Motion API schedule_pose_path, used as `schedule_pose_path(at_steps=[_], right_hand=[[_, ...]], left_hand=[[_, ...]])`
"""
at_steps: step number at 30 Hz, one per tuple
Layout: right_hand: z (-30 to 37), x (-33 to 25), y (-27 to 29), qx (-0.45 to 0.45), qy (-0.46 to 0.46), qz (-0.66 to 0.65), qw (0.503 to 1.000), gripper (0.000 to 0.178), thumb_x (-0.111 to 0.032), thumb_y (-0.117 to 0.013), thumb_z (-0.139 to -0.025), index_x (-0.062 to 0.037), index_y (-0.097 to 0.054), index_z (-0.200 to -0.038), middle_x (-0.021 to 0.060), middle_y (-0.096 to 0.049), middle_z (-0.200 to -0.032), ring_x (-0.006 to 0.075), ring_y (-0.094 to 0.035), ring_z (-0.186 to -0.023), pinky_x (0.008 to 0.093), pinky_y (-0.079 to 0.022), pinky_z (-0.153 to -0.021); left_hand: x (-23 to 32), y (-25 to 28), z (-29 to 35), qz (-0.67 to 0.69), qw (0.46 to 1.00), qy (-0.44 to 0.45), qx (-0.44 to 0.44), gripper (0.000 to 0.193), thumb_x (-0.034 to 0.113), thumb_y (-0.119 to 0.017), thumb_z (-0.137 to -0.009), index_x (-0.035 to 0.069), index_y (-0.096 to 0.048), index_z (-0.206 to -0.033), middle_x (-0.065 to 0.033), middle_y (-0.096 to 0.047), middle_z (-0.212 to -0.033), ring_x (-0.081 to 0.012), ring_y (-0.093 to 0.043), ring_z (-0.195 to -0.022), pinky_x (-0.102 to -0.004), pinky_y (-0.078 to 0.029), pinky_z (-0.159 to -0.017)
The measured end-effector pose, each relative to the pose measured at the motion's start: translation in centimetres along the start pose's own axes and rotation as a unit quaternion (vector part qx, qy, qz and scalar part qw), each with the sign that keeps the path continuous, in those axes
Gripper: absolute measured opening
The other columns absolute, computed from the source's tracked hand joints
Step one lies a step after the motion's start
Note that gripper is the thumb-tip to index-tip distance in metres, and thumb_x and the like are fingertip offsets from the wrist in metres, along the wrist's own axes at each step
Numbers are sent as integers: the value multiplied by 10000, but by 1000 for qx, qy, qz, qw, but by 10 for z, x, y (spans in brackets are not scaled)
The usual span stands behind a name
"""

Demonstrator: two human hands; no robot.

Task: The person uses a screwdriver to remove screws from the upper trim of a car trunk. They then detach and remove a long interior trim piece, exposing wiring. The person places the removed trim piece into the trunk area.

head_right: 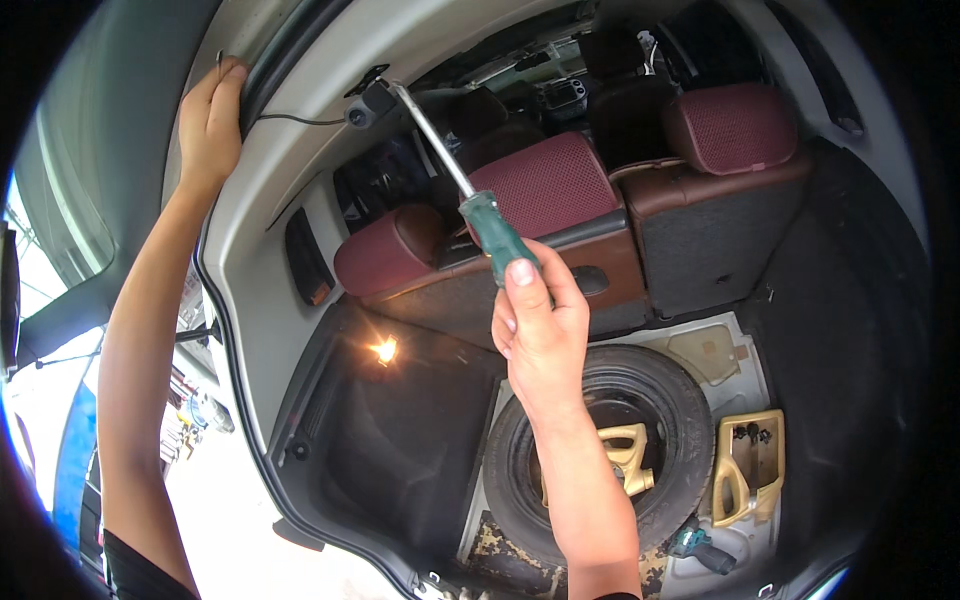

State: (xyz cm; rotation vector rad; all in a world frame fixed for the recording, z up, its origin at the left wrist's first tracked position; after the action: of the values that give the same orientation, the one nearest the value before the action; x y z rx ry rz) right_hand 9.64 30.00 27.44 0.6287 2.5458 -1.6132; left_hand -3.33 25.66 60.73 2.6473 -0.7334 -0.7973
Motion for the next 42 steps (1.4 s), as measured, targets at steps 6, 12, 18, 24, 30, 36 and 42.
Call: schedule_pose_path(at_steps=[6, 12, 18, 24, 30, 36, 42], right_hand=[[-12, 5, 0, -12, 7, -8, 1000, 375, -310, -615, -926, -13, -556, -1147, -44, -443, -698, 12, -367, -521, 186, -288, -427], [-13, 5, -3, -18, 1, -9, 1000, 378, -310, -605, -932, -10, -552, -1156, -42, -441, -690, 15, -368, -523, 186, -286, -429], [-15, 4, -5, -27, 0, -14, 1000, 383, -312, -605, -932, -13, -551, -1166, -45, -431, -669, 17, -366, -522, 189, -285, -428], [-14, 4, -4, -28, -4, -14, 999, 383, -312, -604, -933, -15, -551, -1168, -48, -423, -665, 17, -364, -521, 189, -290, -425], [-15, 5, -5, -16, 1, -8, 1000, 380, -328, -586, -940, -15, -556, -1153, -48, -410, -647, 18, -354, -506, 188, -286, -421], [-17, 36, -18, -119, -179, -193, 957, 510, -478, -429, -974, -4, -582, -1084, -48, -327, -526, 38, -267, -394, 195, -246, -366], [-20, 44, -29, -178, -245, -294, 906, 547, -488, -388, -983, 17, -589, -1043, -55, -311, -490, 44, -246, -359, 202, -241, -338]], left_hand=[[6, -3, -2, -2, 1000, 2, 7, 281, 224, -459, -903, -24, -587, -867, -97, -484, -660, -180, -440, -639, -297, -402, -637], [4, -1, 0, -5, 1000, 1, 5, 287, 229, -456, -903, -23, -589, -870, -100, -485, -654, -180, -439, -635, -298, -400, -631], [3, -2, -1, -12, 1000, 14, 0, 283, 225, -455, -904, -23, -586, -866, -106, -485, -655, -181, -437, -631, -298, -399, -626], [5, -2, -1, -3, 1000, 1, 3, 274, 217, -457, -903, -24, -579, -860, -109, -484, -658, -178, -436, -631, -297, -400, -623], [4, -1, -1, -3, 1000, 1, 6, 271, 212, -458, -904, -25, -577, -853, -102, -486, -657, -177, -433, -632, -294, -400, -624], [5, -1, -1, 3, 1000, 8, 8, 267, 208, -461, -902, -26, -575, -842, -102, -477, -650, -172, -429, -630, -288, -400, -627], [4, -1, 0, 5, 1000, 11, 8, 260, 200, -458, -897, -23, -571, -828, -102, -468, -646, -171, -426, -628, -291, -399, -622]])
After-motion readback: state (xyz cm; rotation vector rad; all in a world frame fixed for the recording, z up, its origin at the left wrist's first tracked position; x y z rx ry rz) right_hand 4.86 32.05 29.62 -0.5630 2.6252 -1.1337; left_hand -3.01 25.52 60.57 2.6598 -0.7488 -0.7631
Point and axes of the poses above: each hand's wrist, its own z-axis away from the middle knuckle, its own y-axis out of the back of the hand, x = y × z, the point moved 10 cm from there along -z, towards the middle knuckle
